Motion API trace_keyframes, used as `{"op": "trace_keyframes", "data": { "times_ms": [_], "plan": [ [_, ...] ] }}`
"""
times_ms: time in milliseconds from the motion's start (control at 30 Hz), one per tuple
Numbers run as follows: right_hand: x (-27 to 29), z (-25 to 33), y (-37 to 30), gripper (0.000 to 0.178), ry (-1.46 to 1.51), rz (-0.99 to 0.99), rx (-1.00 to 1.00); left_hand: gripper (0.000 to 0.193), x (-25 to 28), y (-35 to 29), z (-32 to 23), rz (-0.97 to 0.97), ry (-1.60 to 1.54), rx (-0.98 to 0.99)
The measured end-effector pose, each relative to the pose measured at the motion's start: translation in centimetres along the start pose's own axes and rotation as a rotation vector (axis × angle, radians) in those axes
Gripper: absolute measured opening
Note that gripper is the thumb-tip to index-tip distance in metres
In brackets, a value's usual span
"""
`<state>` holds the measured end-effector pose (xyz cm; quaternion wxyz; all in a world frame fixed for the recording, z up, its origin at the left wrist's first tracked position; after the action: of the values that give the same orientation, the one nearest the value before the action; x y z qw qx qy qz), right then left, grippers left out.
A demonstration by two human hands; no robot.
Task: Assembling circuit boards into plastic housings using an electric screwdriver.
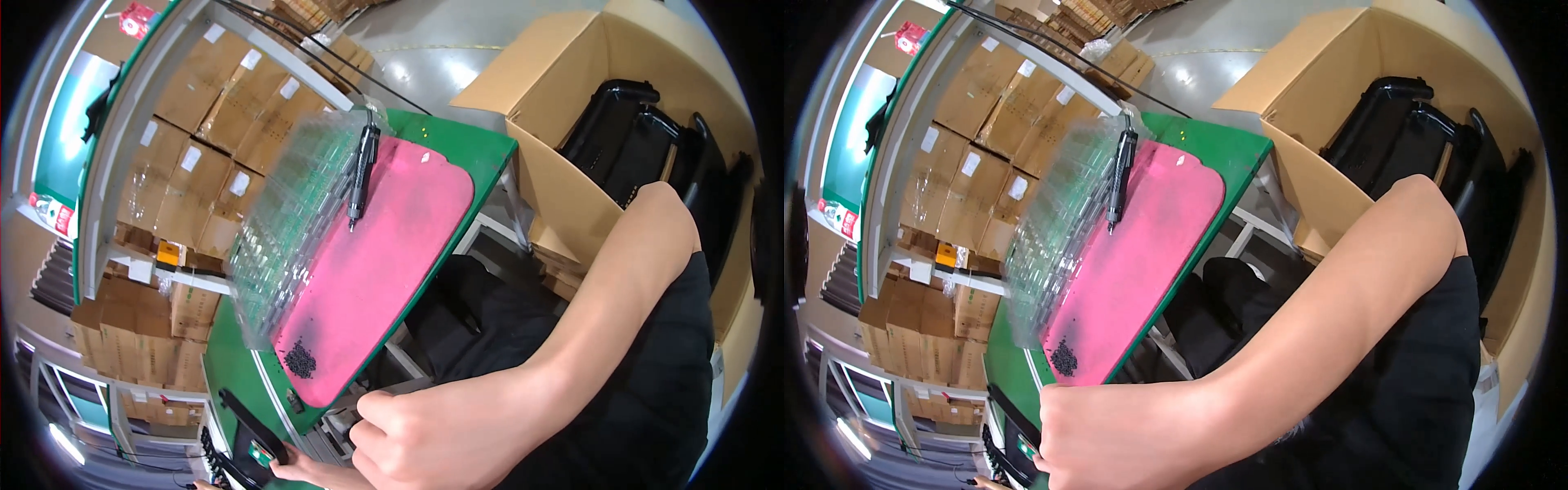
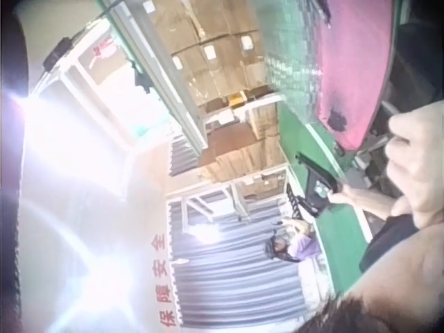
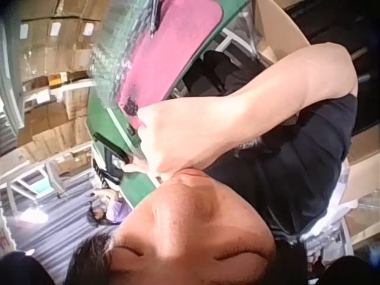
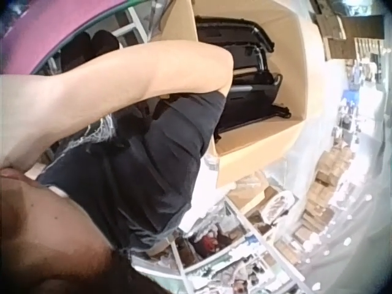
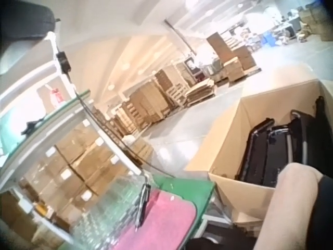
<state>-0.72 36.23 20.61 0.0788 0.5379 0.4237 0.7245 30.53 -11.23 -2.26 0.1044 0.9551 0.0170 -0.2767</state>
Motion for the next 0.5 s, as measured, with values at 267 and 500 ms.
{"op": "trace_keyframes", "data": {
  "times_ms": [267, 500],
  "plan": [
    [-1.7, -0.2, -2.4, 0.02, -0.254, -0.15, 0.067, 0.044, -2.1, -1.4, -1.5, 0.181, 0.227, -0.112],
    [3.6, -10.4, -12.2, 0.013, -0.714, -0.403, -0.209, 0.056, -10.1, -2.4, -1.4, 0.528, 0.446, -0.126]
  ]
}}
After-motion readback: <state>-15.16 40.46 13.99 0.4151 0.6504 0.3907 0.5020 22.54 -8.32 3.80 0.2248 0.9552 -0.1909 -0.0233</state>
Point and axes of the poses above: each hand's wrist, its own y-axis towards the middle knuckle, its own x-axis out of the back of the hand, z = x × y, the point moved 6 cm from there along y, towards the middle knuckle, and after that the axes turned 1 degree about -y, right-handed, at the moved point
